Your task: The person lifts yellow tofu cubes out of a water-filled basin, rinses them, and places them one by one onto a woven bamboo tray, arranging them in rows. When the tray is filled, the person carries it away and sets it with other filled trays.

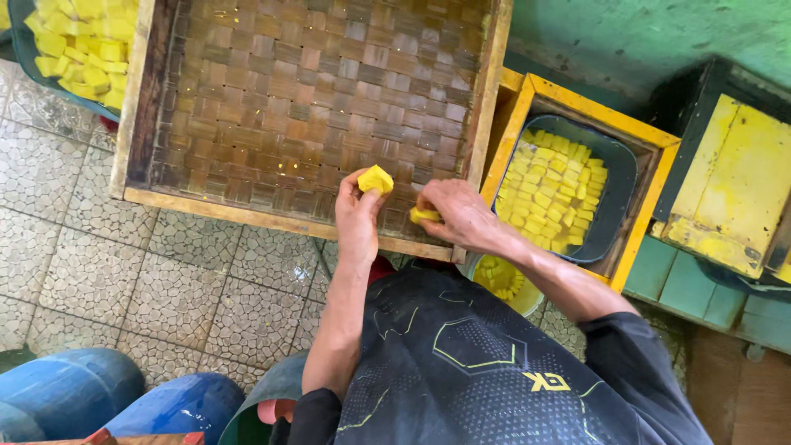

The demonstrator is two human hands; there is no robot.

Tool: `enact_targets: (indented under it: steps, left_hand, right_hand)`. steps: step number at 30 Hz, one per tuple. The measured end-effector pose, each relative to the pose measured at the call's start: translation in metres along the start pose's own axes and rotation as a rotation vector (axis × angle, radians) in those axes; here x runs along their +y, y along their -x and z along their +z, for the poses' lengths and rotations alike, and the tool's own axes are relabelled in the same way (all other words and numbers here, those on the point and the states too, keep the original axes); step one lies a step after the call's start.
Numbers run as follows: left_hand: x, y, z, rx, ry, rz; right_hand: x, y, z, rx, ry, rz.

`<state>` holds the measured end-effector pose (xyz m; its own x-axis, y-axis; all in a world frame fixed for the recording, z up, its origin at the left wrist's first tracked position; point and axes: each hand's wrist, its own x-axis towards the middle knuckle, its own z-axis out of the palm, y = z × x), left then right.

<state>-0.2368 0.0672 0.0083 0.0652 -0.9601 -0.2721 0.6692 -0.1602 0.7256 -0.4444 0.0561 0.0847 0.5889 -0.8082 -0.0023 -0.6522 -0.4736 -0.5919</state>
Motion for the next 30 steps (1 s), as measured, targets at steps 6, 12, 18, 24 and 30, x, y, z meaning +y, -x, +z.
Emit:
enact_targets:
  steps: [6, 12, 18, 24, 30]
  left_hand:
    - [-0.023, 0.01, 0.04, -0.155, 0.473, -0.197]
    - [-0.026, 0.029, 0.098, -0.35, 0.17, -0.274]
    - [0.001, 0.038, 0.101, -0.294, -0.042, -0.103]
    - [0.021, 0.051, 0.07, -0.241, -0.04, -0.016]
    - [0.064, 0.058, -0.027, 0.155, 0.009, 0.286]
  right_hand:
    - [-0.028, 0.0, 0.009, 0.404, 0.015, 0.23]
    - [0.031, 0.063, -0.002, 0.537, -0.546, 0.394]
    - [0.173, 0.095, -0.024, 0.536, -0.546, 0.869]
    - [0.262, 0.068, -0.008, 0.054, -0.294, 0.65]
    - [0.279, 0.047, -0.006, -0.223, -0.438, 0.68]
